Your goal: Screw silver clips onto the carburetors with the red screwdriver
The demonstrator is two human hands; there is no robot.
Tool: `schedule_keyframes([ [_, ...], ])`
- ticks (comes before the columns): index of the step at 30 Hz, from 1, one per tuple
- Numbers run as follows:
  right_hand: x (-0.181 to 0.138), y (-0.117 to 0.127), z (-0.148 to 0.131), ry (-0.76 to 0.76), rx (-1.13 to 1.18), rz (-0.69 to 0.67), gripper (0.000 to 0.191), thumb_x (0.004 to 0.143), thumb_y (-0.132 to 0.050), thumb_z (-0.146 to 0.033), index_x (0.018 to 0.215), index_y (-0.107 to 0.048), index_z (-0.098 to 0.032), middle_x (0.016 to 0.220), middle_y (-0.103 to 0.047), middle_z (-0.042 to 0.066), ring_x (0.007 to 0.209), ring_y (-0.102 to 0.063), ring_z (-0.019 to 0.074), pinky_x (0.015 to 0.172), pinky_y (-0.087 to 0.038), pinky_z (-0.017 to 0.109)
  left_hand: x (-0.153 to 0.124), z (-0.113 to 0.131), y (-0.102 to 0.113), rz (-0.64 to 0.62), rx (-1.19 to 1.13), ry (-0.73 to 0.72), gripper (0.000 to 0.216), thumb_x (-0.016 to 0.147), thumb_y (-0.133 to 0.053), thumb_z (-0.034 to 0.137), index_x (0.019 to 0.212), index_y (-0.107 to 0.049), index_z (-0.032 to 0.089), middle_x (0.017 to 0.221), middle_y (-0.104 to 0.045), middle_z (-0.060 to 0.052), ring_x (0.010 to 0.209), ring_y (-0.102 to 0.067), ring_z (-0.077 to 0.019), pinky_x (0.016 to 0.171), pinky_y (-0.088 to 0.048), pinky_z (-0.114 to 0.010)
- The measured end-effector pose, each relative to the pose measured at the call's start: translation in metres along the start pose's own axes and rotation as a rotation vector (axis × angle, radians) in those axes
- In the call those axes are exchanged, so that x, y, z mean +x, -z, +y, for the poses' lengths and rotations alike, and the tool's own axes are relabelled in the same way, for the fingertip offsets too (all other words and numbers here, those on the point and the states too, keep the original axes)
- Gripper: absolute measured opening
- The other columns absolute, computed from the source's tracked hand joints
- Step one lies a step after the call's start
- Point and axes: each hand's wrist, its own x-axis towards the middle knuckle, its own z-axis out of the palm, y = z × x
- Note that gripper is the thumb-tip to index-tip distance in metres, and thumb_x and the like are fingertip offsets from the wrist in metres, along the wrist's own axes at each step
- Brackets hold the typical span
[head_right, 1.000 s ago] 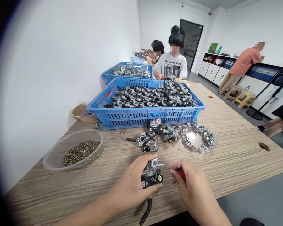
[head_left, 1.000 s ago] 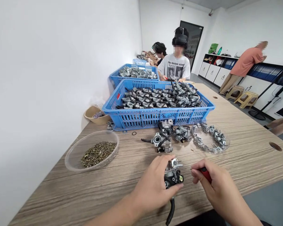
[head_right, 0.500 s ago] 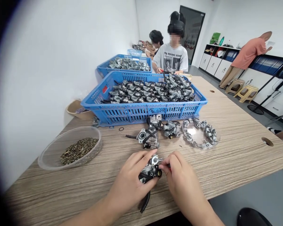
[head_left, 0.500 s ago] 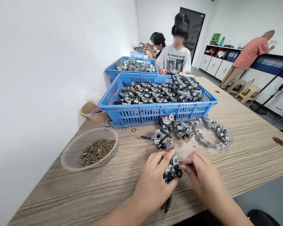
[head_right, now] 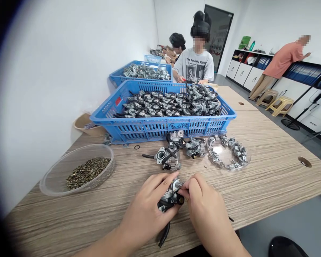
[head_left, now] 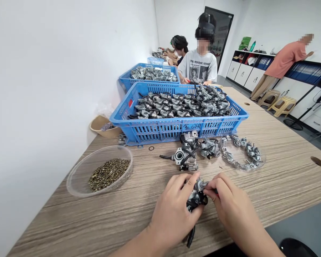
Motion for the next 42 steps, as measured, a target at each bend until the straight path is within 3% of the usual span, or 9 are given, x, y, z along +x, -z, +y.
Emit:
schedule_keyframes([
  [6,0.002,0.001,-0.004,0.036,-0.181,0.032,0.038,0.123,-0.029,-0.036,0.096,-0.053,-0.024,0.084,-0.068,0.001,0.056,-0.066,0.0152,0.046,-0.033,0.029,0.0,0.0,0.0,-0.002,0.018,-0.004,0.079,0.078,-0.072,0.009,0.154,-0.055,0.024,0.128,-0.075,-0.011,0.116,-0.071,-0.034,0.095,-0.067,-0.047],
  [14,0.011,0.012,-0.009,0.149,-0.357,0.031,0.036,0.121,-0.032,-0.026,0.092,-0.053,-0.025,0.078,-0.062,0.0,0.047,-0.058,0.0155,0.042,-0.025,0.033,0.001,0.003,-0.001,0.07,0.018,-0.048,0.076,0.08,-0.075,0.006,0.152,-0.057,0.02,0.124,-0.077,-0.012,0.114,-0.068,-0.0339,0.096,-0.066,-0.048],
  [19,0.019,0.012,-0.002,0.213,-0.282,-0.003,0.038,0.121,-0.032,-0.029,0.091,-0.054,-0.024,0.08,-0.063,0.0,0.051,-0.062,0.0166,0.043,-0.032,0.033,0.003,0.001,-0.001,0.062,0.003,-0.039,0.071,0.079,-0.08,0.009,0.148,-0.061,0.015,0.122,-0.078,-0.014,0.114,-0.068,-0.0343,0.098,-0.066,-0.049],
  [26,0.02,-0.005,0.016,0.121,0.152,0.09,0.032,0.119,-0.05,-0.04,0.095,-0.062,-0.022,0.087,-0.072,0.002,0.073,-0.073,0.0165,0.066,-0.054,0.027,0.005,-0.006,-0.002,0.014,-0.043,0.005,0.075,0.077,-0.086,0.016,0.148,-0.064,0.015,0.127,-0.079,-0.014,0.118,-0.068,-0.0345,0.101,-0.064,-0.048],
  [33,0.021,-0.019,0.018,0.11,0.232,0.183,0.018,0.113,-0.065,-0.03,0.098,-0.068,-0.02,0.088,-0.072,0.003,0.077,-0.071,0.017,0.069,-0.056,0.028,0.015,-0.019,0.004,-0.083,-0.102,0.018,0.073,0.079,-0.092,0.028,0.146,-0.068,0.011,0.131,-0.081,-0.014,0.12,-0.07,-0.0355,0.106,-0.064,-0.052],
  [42,0.026,-0.031,0.012,0.105,0.3,0.326,0.003,0.105,-0.074,-0.017,0.105,-0.076,-0.019,0.093,-0.075,0.005,0.085,-0.075,0.0187,0.076,-0.062,0.03,0.028,-0.031,0.014,-0.23,-0.196,0.116,0.074,0.077,-0.096,0.037,0.145,-0.071,0.019,0.139,-0.08,-0.011,0.127,-0.072,-0.0357,0.113,-0.062,-0.053],
])
